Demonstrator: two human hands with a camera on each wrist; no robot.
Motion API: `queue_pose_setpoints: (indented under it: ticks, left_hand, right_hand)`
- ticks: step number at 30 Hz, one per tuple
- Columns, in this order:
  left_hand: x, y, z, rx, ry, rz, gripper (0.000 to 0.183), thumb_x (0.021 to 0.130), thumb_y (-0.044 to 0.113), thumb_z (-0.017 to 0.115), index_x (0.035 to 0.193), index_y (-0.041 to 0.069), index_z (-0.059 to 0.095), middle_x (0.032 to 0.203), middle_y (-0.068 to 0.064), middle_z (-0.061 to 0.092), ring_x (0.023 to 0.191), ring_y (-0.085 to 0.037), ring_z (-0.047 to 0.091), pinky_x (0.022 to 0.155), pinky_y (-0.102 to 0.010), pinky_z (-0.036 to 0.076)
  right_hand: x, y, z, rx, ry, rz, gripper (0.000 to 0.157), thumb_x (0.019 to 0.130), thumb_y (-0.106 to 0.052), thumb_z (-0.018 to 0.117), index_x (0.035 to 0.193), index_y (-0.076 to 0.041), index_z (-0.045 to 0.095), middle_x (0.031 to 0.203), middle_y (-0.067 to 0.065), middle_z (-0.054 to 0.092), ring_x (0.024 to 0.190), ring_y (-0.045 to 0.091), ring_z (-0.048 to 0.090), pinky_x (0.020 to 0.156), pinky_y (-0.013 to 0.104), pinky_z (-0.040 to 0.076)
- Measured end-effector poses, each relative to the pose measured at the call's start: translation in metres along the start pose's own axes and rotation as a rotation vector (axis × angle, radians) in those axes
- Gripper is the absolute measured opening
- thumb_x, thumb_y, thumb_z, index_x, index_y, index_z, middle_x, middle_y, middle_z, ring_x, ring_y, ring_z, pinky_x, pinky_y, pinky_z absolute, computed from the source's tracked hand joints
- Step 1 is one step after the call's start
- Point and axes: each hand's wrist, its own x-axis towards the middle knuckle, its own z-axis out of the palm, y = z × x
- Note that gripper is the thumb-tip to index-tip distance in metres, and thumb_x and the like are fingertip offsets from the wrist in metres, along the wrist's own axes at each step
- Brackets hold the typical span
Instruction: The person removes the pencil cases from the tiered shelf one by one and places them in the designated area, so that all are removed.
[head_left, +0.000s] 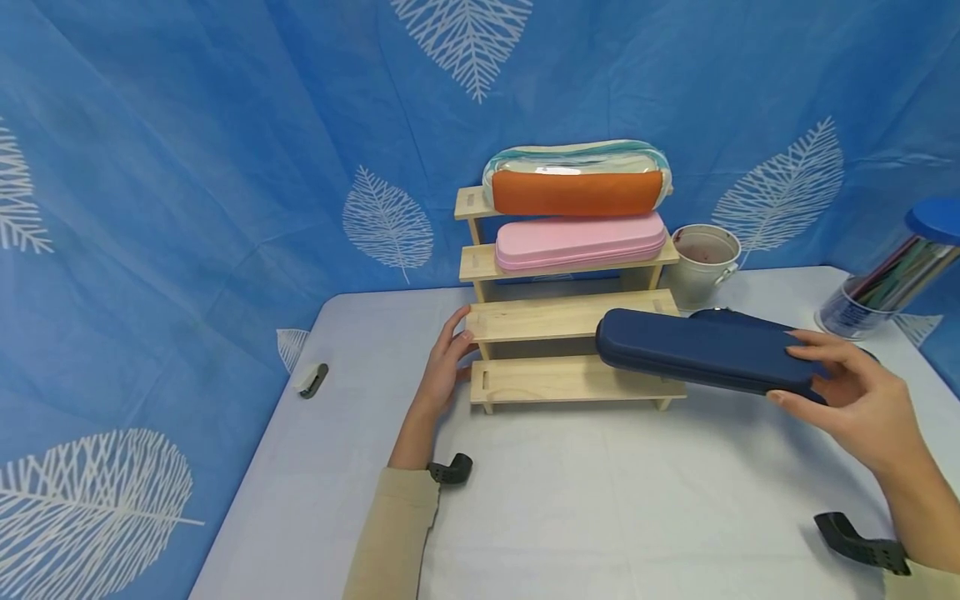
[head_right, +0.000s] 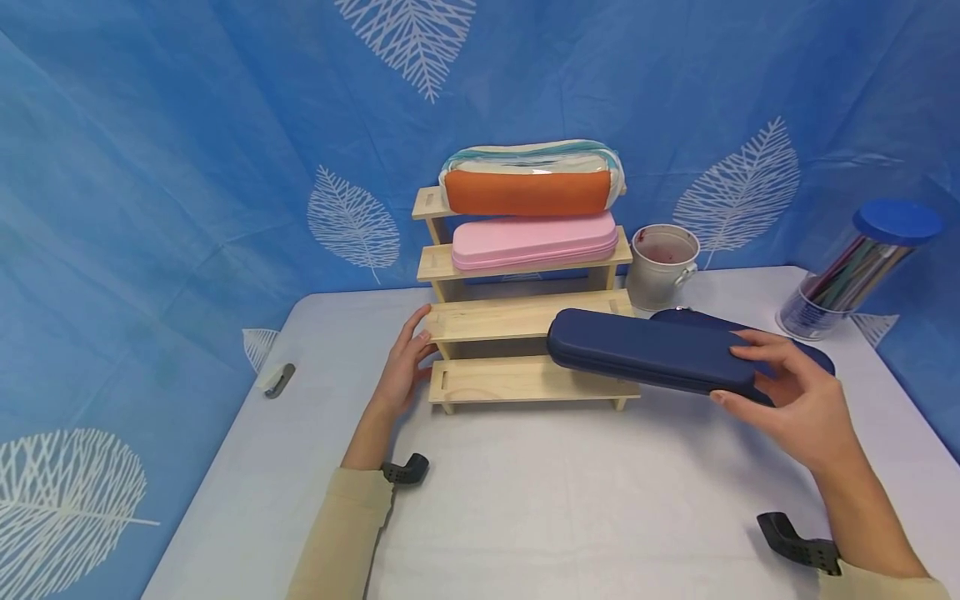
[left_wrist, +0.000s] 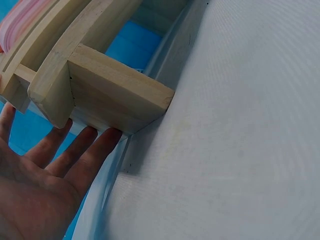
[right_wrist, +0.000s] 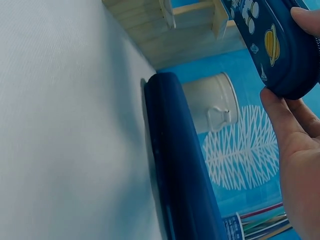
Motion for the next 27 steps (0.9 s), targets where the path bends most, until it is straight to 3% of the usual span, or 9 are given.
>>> queue_pose_setpoints:
  ticks: [18, 27]
  left_hand:
    - [-0.001, 0.003, 0.000, 0.025, 0.008, 0.011, 0.050, 0.103, 0.035, 0.042, 0.151, 0.032, 0.029, 0.144, -0.011, 0.042, 0.127, -0.031, 0.045, 0.096, -0.057, 0.040]
    - [-0.001, -0.001, -0.001, 0.023, 0.006, 0.017, 0.051, 0.103, 0.034, 0.042, 0.152, 0.031, 0.028, 0.144, -0.011, 0.043, 0.126, -0.029, 0.047, 0.096, -0.057, 0.040]
  right_hand:
    - [-0.014, 0.015, -0.016, -0.025, 0.060, 0.045, 0.064, 0.068, 0.025, 0.072, 0.126, 0.007, 0.055, 0.138, 0.005, 0.044, 0.115, 0.002, 0.047, 0.084, 0.006, 0.040]
    - [-0.021, 0.018, -0.023, -0.016, 0.082, 0.018, 0.066, 0.069, 0.031, 0.063, 0.130, 0.009, 0.051, 0.141, 0.003, 0.042, 0.128, 0.010, 0.041, 0.092, 0.009, 0.036]
